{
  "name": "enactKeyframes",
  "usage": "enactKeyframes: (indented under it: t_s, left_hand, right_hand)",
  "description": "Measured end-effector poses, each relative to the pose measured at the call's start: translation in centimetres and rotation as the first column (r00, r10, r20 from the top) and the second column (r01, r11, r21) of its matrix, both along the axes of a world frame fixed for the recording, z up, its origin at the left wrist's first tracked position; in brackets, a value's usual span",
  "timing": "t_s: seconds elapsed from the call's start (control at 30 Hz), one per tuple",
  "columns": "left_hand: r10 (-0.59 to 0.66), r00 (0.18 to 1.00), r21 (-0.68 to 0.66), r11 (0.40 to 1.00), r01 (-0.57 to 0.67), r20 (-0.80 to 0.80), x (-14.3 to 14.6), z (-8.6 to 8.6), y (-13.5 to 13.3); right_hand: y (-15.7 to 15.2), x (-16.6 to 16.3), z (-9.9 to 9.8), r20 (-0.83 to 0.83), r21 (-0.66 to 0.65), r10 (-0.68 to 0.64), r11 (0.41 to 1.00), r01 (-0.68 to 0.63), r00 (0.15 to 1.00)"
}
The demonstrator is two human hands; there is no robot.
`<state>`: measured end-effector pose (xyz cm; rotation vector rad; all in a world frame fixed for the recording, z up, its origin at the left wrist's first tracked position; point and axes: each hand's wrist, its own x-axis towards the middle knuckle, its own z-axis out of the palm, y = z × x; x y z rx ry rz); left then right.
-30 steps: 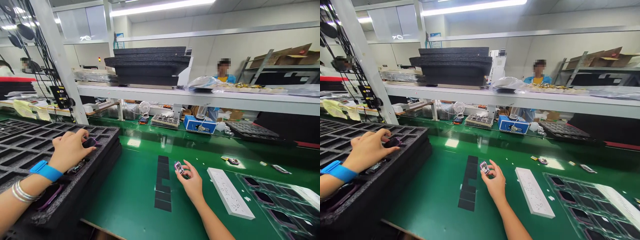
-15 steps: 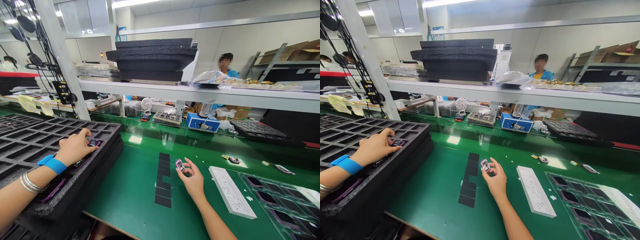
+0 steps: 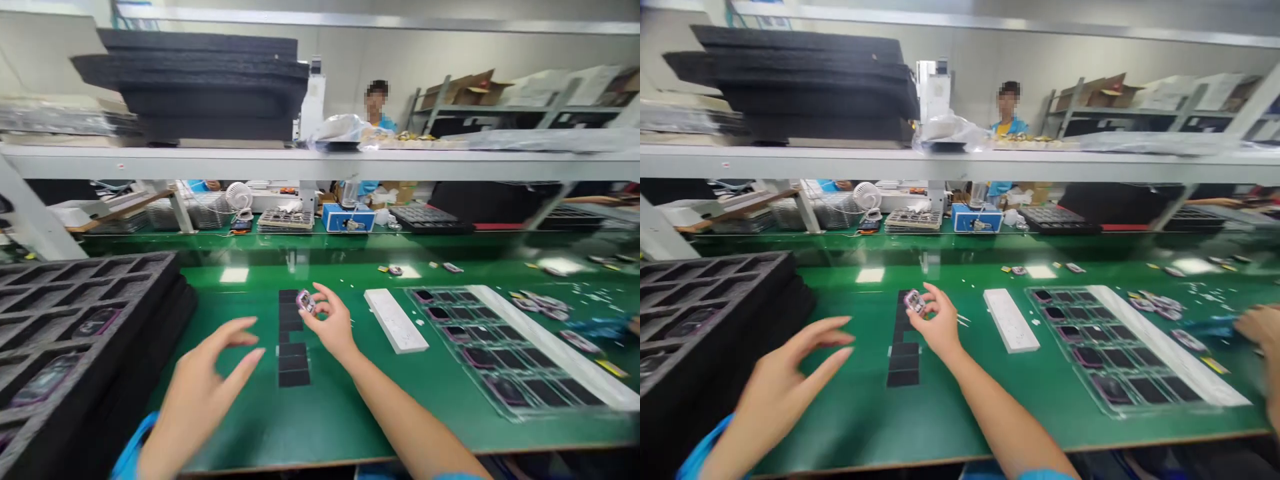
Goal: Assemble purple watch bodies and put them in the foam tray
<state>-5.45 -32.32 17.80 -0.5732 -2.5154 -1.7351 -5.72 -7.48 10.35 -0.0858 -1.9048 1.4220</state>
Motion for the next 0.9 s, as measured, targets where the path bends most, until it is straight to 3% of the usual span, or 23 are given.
enactKeyframes:
  t_s: [0.07,0.1,0.2,0.3,0.4,0.6,0.9]
  left_hand:
    - [-0.251,0.954,0.179,0.959,0.221,0.167,-2.6,-2.3,5.0]
    - [-0.377,0.897,0.310,0.902,0.300,0.232,-4.0,-3.4,7.0]
    - [-0.580,0.736,0.555,0.761,0.335,0.350,-6.8,-6.2,10.1]
    - [-0.595,0.690,0.613,0.742,0.273,0.413,-7.9,-8.3,9.9]
    - [-0.590,0.680,0.643,0.733,0.223,0.436,-8.0,-9.3,9.2]
    - [-0.591,0.670,0.629,0.742,0.232,0.450,-7.7,-9.0,9.2]
    - [-0.480,0.759,0.542,0.816,0.202,0.439,-7.9,-9.6,9.5]
  right_hand:
    - [-1.3,0.0,0.3,-0.017,0.018,0.034,0.999,-0.034,0.999]
    - [-1.8,-0.1,0.2,-0.022,0.032,0.039,0.999,-0.038,0.999]
    - [-2.5,-0.2,-0.9,-0.015,0.100,-0.007,0.995,0.009,1.000]
    - [-2.2,0.0,-1.7,0.045,0.153,0.020,0.988,-0.027,0.999]
    - [-1.5,0.4,-1.5,0.108,0.204,0.104,0.971,-0.124,0.989]
    - [-1.2,0.5,-1.1,0.112,0.234,0.091,0.965,-0.116,0.989]
    - [-1.4,0.0,-2.2,0.173,0.125,0.094,0.985,-0.117,0.980]
